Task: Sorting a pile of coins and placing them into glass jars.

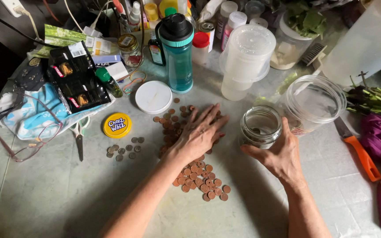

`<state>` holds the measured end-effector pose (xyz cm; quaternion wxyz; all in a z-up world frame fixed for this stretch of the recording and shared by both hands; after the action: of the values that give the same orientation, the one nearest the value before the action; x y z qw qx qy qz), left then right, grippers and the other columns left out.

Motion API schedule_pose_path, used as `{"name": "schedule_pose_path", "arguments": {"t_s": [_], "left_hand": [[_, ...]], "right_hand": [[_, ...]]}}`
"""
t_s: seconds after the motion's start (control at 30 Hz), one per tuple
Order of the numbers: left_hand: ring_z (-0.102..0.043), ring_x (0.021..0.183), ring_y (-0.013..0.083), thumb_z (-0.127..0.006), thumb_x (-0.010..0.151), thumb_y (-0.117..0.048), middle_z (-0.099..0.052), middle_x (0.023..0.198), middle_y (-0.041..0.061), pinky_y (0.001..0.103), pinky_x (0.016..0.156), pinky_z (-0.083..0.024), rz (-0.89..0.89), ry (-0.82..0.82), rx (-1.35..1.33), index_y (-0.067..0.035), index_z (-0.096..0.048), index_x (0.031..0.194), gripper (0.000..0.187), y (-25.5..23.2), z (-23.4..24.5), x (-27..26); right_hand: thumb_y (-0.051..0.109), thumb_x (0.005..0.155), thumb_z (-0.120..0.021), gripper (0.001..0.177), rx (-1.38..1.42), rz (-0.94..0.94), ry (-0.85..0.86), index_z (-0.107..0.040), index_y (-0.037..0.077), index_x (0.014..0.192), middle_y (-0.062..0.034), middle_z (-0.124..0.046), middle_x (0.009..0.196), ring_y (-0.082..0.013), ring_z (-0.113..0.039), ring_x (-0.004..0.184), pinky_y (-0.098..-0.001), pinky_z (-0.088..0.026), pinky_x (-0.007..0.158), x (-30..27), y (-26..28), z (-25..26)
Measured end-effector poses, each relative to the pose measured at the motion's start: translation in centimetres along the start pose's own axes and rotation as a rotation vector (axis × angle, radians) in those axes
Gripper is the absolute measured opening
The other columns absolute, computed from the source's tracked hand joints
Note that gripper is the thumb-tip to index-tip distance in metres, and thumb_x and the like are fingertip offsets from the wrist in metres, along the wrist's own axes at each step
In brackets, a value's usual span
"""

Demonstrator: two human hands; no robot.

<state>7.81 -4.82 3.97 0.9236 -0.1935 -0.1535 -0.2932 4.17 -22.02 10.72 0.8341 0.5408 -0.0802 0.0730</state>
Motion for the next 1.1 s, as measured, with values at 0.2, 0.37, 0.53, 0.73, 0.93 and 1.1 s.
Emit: {"name": "schedule_pose_path", "arguments": {"t_s": [0.2, 0.37, 0.53, 0.73, 0.93, 1.1], "left_hand": [[-0.057, 0.132, 0.0346, -0.053, 0.085, 0.011, -0.06, 0.141, 0.021, 0.047, 0.108, -0.051, -0.04, -0.059, 0.092, -0.004, -0.07, 0.122, 0.044, 0.7, -2.6, -1.5], [-0.071, 0.087, 0.0263, -0.054, 0.094, 0.01, -0.071, 0.097, 0.02, 0.039, 0.08, -0.062, 0.148, 0.353, 0.031, 0.003, -0.071, 0.096, 0.018, -1.1, 1.3, -1.6], [-0.071, 0.072, 0.0236, -0.055, 0.088, 0.017, -0.067, 0.075, 0.017, 0.038, 0.072, -0.063, 0.246, 0.486, 0.052, 0.001, -0.071, 0.079, 0.024, 0.3, 3.5, -2.0], [-0.069, 0.077, 0.0286, -0.054, 0.078, 0.022, -0.069, 0.087, 0.016, 0.04, 0.066, -0.06, 0.249, 0.148, -0.123, 0.004, -0.068, 0.088, 0.025, 1.0, 6.4, -1.0], [-0.07, 0.081, 0.0266, -0.056, 0.083, 0.02, -0.069, 0.095, 0.015, 0.037, 0.072, -0.062, 0.261, 0.209, -0.098, 0.002, -0.068, 0.088, 0.023, 2.7, 2.5, -1.7], [-0.069, 0.085, 0.0283, -0.061, 0.079, 0.019, -0.067, 0.098, 0.015, 0.044, 0.079, -0.059, 0.271, 0.217, -0.06, 0.002, -0.068, 0.086, 0.02, 3.5, 2.0, -1.9]], "right_hand": [[0.013, 0.058, -0.092, 0.085, 0.027, -0.034, -0.002, -0.053, -0.004, 0.132, -0.0115, -0.075, 0.114, -0.0209, -0.071, 0.106, -0.0347, -0.053, 0.101, 0.0, -0.9, 0.0], [0.014, 0.058, -0.091, 0.085, -0.047, -0.003, -0.005, -0.054, -0.002, 0.132, -0.0118, -0.073, 0.117, -0.0219, -0.07, 0.109, -0.0356, -0.052, 0.101, 0.1, 0.5, 0.2], [0.015, 0.057, -0.09, 0.085, -0.042, -0.019, -0.003, -0.054, 0.001, 0.133, -0.0118, -0.073, 0.118, -0.0224, -0.069, 0.111, -0.0366, -0.051, 0.103, 0.2, -0.1, 0.4], [0.019, 0.056, -0.091, 0.091, -0.055, 0.02, 0.06, -0.052, 0.004, 0.137, -0.0107, -0.07, 0.124, -0.0237, -0.065, 0.118, -0.0392, -0.049, 0.107, 0.8, -0.6, 0.2], [0.022, 0.055, -0.09, 0.092, -0.068, -0.017, 0.092, -0.052, 0.007, 0.138, -0.0091, -0.071, 0.126, -0.0237, -0.066, 0.121, -0.0395, -0.049, 0.108, 0.9, -1.0, 0.0], [0.022, 0.055, -0.09, 0.092, -0.063, -0.006, 0.09, -0.052, 0.006, 0.138, -0.0096, -0.07, 0.126, -0.0233, -0.065, 0.121, -0.0398, -0.047, 0.108, 0.9, -0.8, 0.0]]}}
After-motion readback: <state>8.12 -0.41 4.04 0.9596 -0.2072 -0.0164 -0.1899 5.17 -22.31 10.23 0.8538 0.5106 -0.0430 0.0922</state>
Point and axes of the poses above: each hand's wrist, its own x-axis towards the middle knuckle, its own z-axis out of the back of the hand, y = z × x, the point moved 10 cm from there along x, towards the middle knuckle
